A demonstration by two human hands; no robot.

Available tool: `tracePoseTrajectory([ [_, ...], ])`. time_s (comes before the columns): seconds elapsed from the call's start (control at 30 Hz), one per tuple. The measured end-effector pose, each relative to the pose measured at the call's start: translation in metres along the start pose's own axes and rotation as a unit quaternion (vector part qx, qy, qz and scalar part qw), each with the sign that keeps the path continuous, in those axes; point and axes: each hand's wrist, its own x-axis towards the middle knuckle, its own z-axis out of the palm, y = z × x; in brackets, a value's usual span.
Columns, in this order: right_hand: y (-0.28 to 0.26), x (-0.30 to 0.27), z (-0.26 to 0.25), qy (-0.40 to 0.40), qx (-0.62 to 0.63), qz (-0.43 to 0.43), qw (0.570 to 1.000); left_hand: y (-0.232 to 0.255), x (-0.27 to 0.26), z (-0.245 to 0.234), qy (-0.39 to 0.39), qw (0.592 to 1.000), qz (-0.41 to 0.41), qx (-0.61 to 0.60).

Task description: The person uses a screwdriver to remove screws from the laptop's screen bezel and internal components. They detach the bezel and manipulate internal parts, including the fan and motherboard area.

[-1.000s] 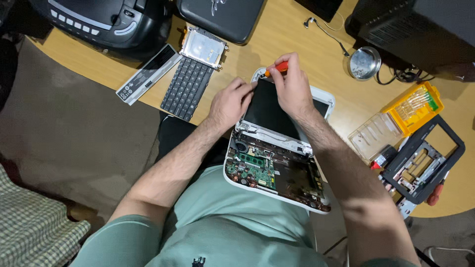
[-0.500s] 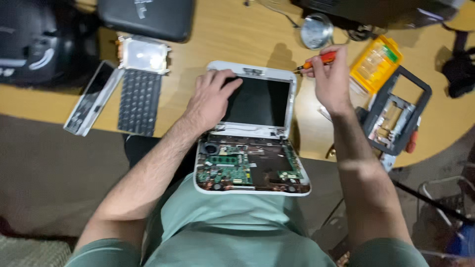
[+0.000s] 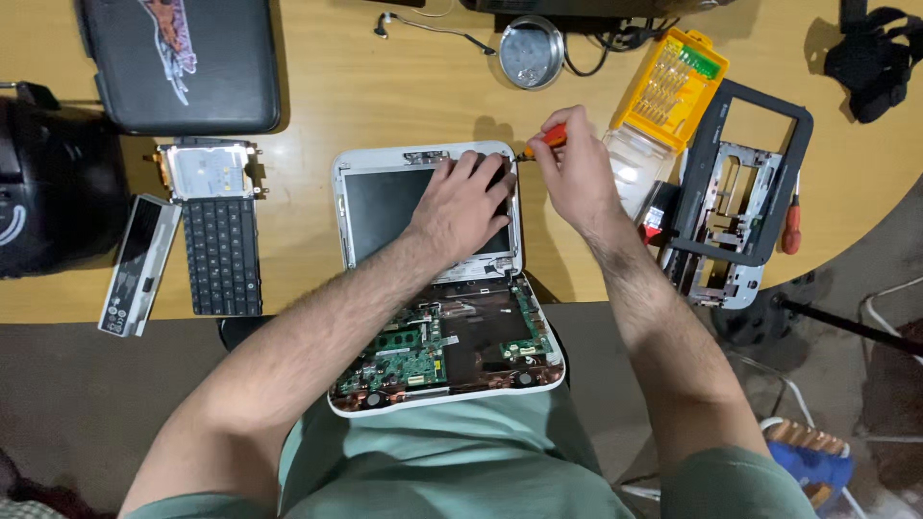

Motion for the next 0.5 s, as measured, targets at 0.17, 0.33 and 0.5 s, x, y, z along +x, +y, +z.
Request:
tracePoseTrajectory([
  [0.17, -0.005, -0.003, -0.003, 0.0, 0.012, -0.011, 1.0, 0.0, -0.013, -0.007, -0.012, 1.0, 0.007, -0.007],
  [0.33, -0.015, -0.005, -0.005, -0.009, -0.008, -0.021, 1.0, 0.003, -0.014, -0.005, -0.009, 0.999, -0.006, -0.03],
  [0.5, -0.01, -0.006, -0.001, -0.014, -0.043, -0.009, 0.999, 0.009, -0.011, 0.002, -0.022, 0.999, -0.021, -0.016],
])
